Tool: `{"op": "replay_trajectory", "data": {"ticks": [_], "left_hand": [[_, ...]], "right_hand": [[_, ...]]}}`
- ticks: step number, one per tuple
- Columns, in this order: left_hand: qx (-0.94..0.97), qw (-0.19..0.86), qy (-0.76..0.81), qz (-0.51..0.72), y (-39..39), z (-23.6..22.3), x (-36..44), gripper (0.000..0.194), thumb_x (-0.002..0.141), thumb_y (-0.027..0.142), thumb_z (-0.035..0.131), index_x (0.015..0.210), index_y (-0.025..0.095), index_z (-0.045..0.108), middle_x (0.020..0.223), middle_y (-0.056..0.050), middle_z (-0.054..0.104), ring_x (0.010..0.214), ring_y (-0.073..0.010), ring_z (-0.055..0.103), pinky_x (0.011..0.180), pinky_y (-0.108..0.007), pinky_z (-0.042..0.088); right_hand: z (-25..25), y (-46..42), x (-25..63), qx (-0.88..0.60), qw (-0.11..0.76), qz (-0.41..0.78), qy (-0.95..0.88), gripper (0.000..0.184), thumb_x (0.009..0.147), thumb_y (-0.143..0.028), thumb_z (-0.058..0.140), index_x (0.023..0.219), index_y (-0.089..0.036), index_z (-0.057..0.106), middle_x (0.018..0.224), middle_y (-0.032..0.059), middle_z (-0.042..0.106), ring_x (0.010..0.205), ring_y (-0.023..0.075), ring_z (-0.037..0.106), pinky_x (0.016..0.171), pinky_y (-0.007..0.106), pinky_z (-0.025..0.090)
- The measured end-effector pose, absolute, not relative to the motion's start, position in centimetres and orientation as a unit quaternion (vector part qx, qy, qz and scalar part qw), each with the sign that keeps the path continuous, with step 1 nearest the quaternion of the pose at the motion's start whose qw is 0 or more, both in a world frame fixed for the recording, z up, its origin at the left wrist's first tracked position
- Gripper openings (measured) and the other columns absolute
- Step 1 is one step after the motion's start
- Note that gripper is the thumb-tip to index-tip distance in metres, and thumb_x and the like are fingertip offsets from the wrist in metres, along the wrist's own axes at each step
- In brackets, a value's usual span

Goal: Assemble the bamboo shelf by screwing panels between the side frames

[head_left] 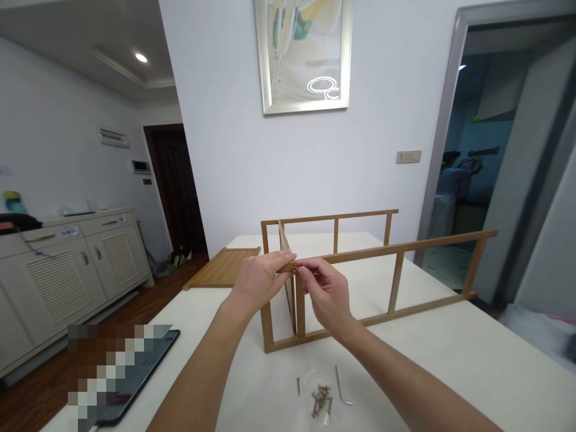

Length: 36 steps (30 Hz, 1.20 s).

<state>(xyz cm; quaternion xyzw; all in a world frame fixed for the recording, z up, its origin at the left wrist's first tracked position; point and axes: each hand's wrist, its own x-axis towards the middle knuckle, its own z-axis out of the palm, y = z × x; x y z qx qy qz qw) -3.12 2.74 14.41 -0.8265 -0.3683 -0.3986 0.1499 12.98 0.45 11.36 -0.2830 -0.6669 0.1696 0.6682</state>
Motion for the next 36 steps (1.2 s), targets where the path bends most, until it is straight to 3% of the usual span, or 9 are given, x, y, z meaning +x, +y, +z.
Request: {"op": "replay_trajectory", "data": {"ticks": [7, 13, 21, 31, 36], "left_hand": [[-0.827, 0.157, -0.37, -0.393, 2.74, 14.44, -3.13, 0.029, 0.083, 0.02, 0.065, 0.111, 0.027, 0.069, 0.116, 0.001, 0.071, 0.104, -0.0177, 0.067, 0.092, -0.031, 0.054], [-0.827, 0.16, -0.373, -0.389, 2.79, 14.43, -3.16, 0.03, 0.084, 0.021, 0.064, 0.112, 0.028, 0.068, 0.116, 0.001, 0.071, 0.104, -0.0174, 0.067, 0.09, -0.031, 0.054], [-0.827, 0.154, -0.378, -0.387, 2.82, 14.46, -3.14, 0.032, 0.082, 0.019, 0.065, 0.112, 0.028, 0.068, 0.115, 0.001, 0.071, 0.103, -0.0177, 0.067, 0.09, -0.031, 0.054], [-0.826, 0.146, -0.384, -0.386, 2.75, 14.52, -3.1, 0.031, 0.083, 0.02, 0.064, 0.112, 0.028, 0.068, 0.114, 0.002, 0.071, 0.103, -0.0175, 0.067, 0.088, -0.029, 0.053], [-0.818, 0.153, -0.405, -0.38, 2.67, 14.51, -3.11, 0.033, 0.083, 0.023, 0.063, 0.116, 0.027, 0.065, 0.106, 0.0, 0.074, 0.092, -0.0193, 0.07, 0.079, -0.03, 0.053]], "right_hand": [[11.32, 0.54, 12.91, -0.303, 0.662, 0.18, -0.661, 0.014, 0.087, -0.028, 0.06, 0.091, -0.022, 0.072, 0.083, 0.0034, 0.072, 0.066, 0.015, 0.064, 0.054, 0.027, 0.051], [11.56, 0.37, 12.77, -0.322, 0.656, 0.127, -0.671, 0.011, 0.085, -0.025, 0.061, 0.088, -0.022, 0.072, 0.081, 0.0028, 0.073, 0.066, 0.0142, 0.064, 0.059, 0.027, 0.051], [11.95, 0.14, 12.6, -0.371, 0.635, 0.034, -0.677, 0.009, 0.083, -0.024, 0.061, 0.08, -0.021, 0.069, 0.073, 0.0012, 0.07, 0.053, 0.0113, 0.053, 0.054, 0.026, 0.046], [11.85, 0.31, 12.78, -0.355, 0.619, 0.015, -0.701, 0.012, 0.087, -0.021, 0.056, 0.084, -0.021, 0.067, 0.076, 0.0011, 0.069, 0.058, 0.0117, 0.055, 0.055, 0.025, 0.045], [11.83, 0.32, 12.81, -0.357, 0.618, 0.009, -0.7, 0.01, 0.088, -0.023, 0.056, 0.083, -0.021, 0.065, 0.077, 0.0018, 0.069, 0.059, 0.0126, 0.057, 0.055, 0.026, 0.047]]}}
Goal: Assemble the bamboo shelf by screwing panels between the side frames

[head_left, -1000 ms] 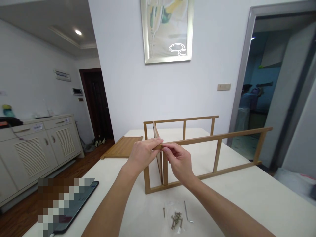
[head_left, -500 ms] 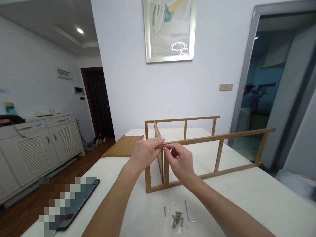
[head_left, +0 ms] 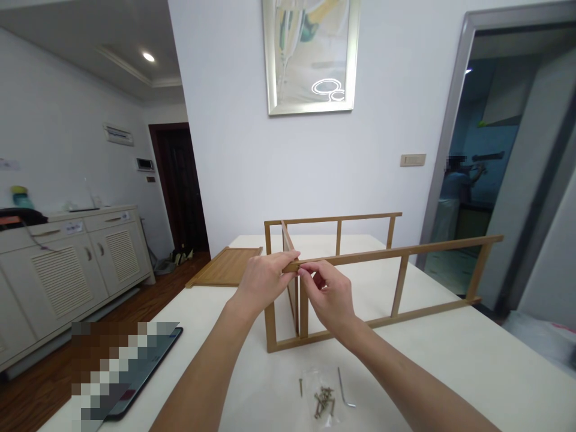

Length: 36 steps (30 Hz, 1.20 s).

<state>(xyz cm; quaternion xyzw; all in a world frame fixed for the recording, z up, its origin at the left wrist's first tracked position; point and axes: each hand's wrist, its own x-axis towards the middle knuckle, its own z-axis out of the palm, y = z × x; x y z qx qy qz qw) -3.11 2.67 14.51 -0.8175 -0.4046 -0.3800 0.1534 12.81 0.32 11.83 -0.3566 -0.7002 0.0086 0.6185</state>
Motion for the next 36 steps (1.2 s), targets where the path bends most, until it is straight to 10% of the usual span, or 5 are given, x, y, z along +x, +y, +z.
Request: {"op": "replay_trajectory", "data": {"ticks": [36], "left_hand": [[-0.832, 0.185, -0.349, -0.389, 3.6, 14.2, -3.7, 0.018, 0.083, 0.015, 0.059, 0.1, 0.023, 0.062, 0.092, -0.002, 0.075, 0.081, -0.018, 0.071, 0.074, -0.027, 0.054]], "right_hand": [[11.7, 1.3, 13.1, -0.293, 0.564, -0.149, -0.758, 0.01, 0.089, -0.014, 0.052, 0.094, -0.022, 0.057, 0.083, 0.0048, 0.066, 0.07, 0.0154, 0.063, 0.058, 0.027, 0.052]]}}
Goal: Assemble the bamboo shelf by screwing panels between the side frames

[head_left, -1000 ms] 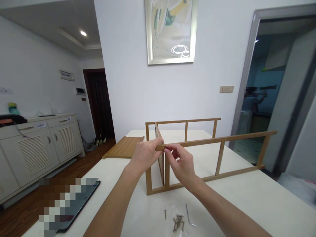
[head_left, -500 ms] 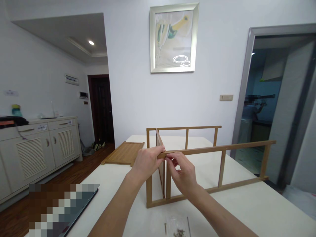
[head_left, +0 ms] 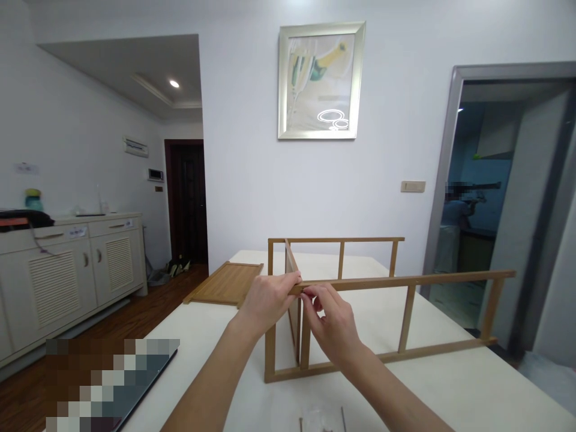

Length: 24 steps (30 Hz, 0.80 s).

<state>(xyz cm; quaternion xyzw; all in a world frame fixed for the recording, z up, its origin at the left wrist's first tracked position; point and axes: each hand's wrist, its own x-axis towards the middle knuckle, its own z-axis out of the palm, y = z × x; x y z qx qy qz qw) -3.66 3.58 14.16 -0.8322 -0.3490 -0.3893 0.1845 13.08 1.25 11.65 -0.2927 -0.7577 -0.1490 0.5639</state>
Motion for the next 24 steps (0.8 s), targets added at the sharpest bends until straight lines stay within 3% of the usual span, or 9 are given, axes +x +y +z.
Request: {"op": "replay_trajectory", "data": {"ticks": [9, 12, 20, 24], "left_hand": [[-0.834, 0.166, -0.36, -0.383, 3.56, 14.15, -3.61, 0.027, 0.08, 0.013, 0.061, 0.105, 0.024, 0.061, 0.097, -0.003, 0.075, 0.084, -0.0192, 0.071, 0.076, -0.029, 0.055], [-0.832, 0.167, -0.364, -0.385, 3.63, 14.08, -3.59, 0.028, 0.079, 0.012, 0.062, 0.105, 0.023, 0.061, 0.096, -0.003, 0.075, 0.084, -0.0198, 0.071, 0.076, -0.03, 0.055], [-0.83, 0.175, -0.361, -0.387, 3.43, 14.27, -3.46, 0.024, 0.08, 0.009, 0.057, 0.1, 0.023, 0.063, 0.094, -0.003, 0.075, 0.082, -0.0196, 0.072, 0.077, -0.03, 0.055], [-0.83, 0.176, -0.365, -0.383, 3.29, 14.42, -3.45, 0.024, 0.081, 0.009, 0.056, 0.099, 0.023, 0.063, 0.095, -0.003, 0.075, 0.083, -0.0193, 0.072, 0.077, -0.029, 0.055]], "right_hand": [[11.87, 1.01, 13.0, -0.331, 0.549, -0.18, -0.746, 0.008, 0.089, -0.023, 0.057, 0.096, -0.021, 0.058, 0.082, 0.0047, 0.065, 0.067, 0.0157, 0.062, 0.053, 0.026, 0.049], [11.77, 1.07, 12.9, -0.33, 0.543, -0.194, -0.747, 0.003, 0.091, -0.02, 0.055, 0.09, -0.021, 0.057, 0.08, 0.0048, 0.065, 0.066, 0.0155, 0.061, 0.053, 0.026, 0.049], [11.86, 1.02, 12.66, -0.279, 0.536, -0.222, -0.765, 0.023, 0.091, -0.008, 0.047, 0.107, -0.02, 0.058, 0.091, 0.0076, 0.067, 0.081, 0.0182, 0.064, 0.065, 0.03, 0.054], [12.02, 0.97, 12.74, -0.291, 0.527, -0.241, -0.761, 0.018, 0.09, -0.01, 0.05, 0.103, -0.019, 0.058, 0.087, 0.0068, 0.066, 0.078, 0.0174, 0.064, 0.062, 0.028, 0.052]]}}
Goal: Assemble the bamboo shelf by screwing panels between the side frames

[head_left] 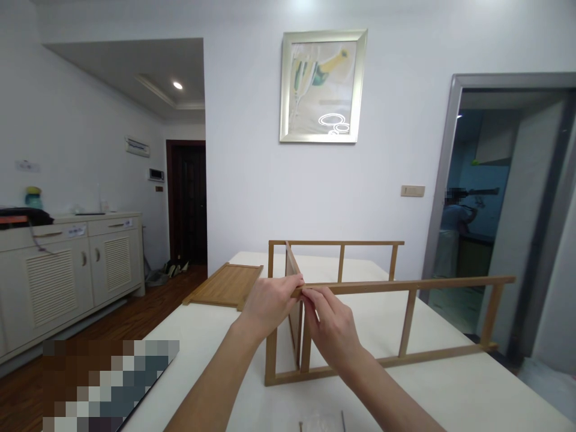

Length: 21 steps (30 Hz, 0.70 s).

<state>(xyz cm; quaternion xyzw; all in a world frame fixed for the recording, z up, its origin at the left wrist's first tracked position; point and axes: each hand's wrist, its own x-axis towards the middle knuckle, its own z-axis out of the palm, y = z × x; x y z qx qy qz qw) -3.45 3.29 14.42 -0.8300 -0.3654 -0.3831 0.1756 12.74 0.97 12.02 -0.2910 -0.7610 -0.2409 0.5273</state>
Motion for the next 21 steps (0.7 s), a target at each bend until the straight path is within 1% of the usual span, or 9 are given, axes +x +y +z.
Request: {"op": "replay_trajectory", "data": {"ticks": [3, 6, 9, 12, 16, 21], "left_hand": [[-0.83, 0.172, -0.37, -0.381, 3.31, 14.36, -3.47, 0.026, 0.079, 0.009, 0.058, 0.101, 0.023, 0.062, 0.096, -0.003, 0.075, 0.084, -0.0196, 0.071, 0.077, -0.03, 0.055], [-0.83, 0.169, -0.373, -0.38, 3.41, 14.26, -3.5, 0.027, 0.079, 0.009, 0.058, 0.102, 0.022, 0.061, 0.097, -0.003, 0.075, 0.085, -0.0197, 0.071, 0.077, -0.03, 0.055], [-0.831, 0.167, -0.373, -0.376, 3.52, 14.22, -3.56, 0.032, 0.078, 0.009, 0.059, 0.106, 0.023, 0.061, 0.097, -0.002, 0.075, 0.085, -0.0194, 0.071, 0.077, -0.03, 0.055], [-0.832, 0.165, -0.373, -0.376, 3.53, 14.21, -3.6, 0.032, 0.078, 0.01, 0.06, 0.108, 0.023, 0.061, 0.098, -0.001, 0.075, 0.085, -0.0195, 0.071, 0.077, -0.03, 0.055], [-0.829, 0.167, -0.373, -0.382, 3.45, 14.21, -3.53, 0.03, 0.08, 0.011, 0.059, 0.107, 0.023, 0.061, 0.097, -0.001, 0.075, 0.084, -0.0193, 0.071, 0.076, -0.03, 0.055], [-0.826, 0.172, -0.376, -0.384, 3.49, 14.12, -3.48, 0.027, 0.082, 0.013, 0.057, 0.107, 0.023, 0.062, 0.095, -0.002, 0.075, 0.084, -0.0196, 0.071, 0.073, -0.029, 0.054]], "right_hand": [[12.12, 0.92, 12.8, -0.311, 0.512, -0.26, -0.758, 0.008, 0.091, -0.014, 0.052, 0.092, -0.019, 0.057, 0.079, 0.005, 0.064, 0.069, 0.0158, 0.061, 0.057, 0.027, 0.048], [12.09, 0.92, 12.81, -0.337, 0.492, -0.277, -0.754, 0.008, 0.092, -0.017, 0.051, 0.086, -0.019, 0.056, 0.075, 0.0039, 0.062, 0.064, 0.0147, 0.058, 0.053, 0.026, 0.043], [12.0, 0.96, 12.82, -0.348, 0.491, -0.275, -0.75, 0.008, 0.093, -0.021, 0.051, 0.087, -0.019, 0.055, 0.075, 0.003, 0.061, 0.062, 0.0137, 0.056, 0.05, 0.025, 0.04], [12.04, 0.89, 12.85, -0.344, 0.503, -0.258, -0.75, 0.007, 0.093, -0.024, 0.053, 0.093, -0.018, 0.054, 0.078, 0.003, 0.061, 0.065, 0.0134, 0.057, 0.052, 0.024, 0.041], [12.23, 0.65, 12.83, -0.322, 0.508, -0.247, -0.76, 0.008, 0.092, -0.018, 0.051, 0.1, -0.017, 0.053, 0.082, 0.0036, 0.061, 0.07, 0.0136, 0.059, 0.056, 0.023, 0.044], [12.25, 0.66, 12.78, -0.318, 0.505, -0.254, -0.761, 0.01, 0.091, -0.012, 0.049, 0.097, -0.017, 0.055, 0.082, 0.0034, 0.061, 0.069, 0.0134, 0.058, 0.056, 0.023, 0.044]]}}
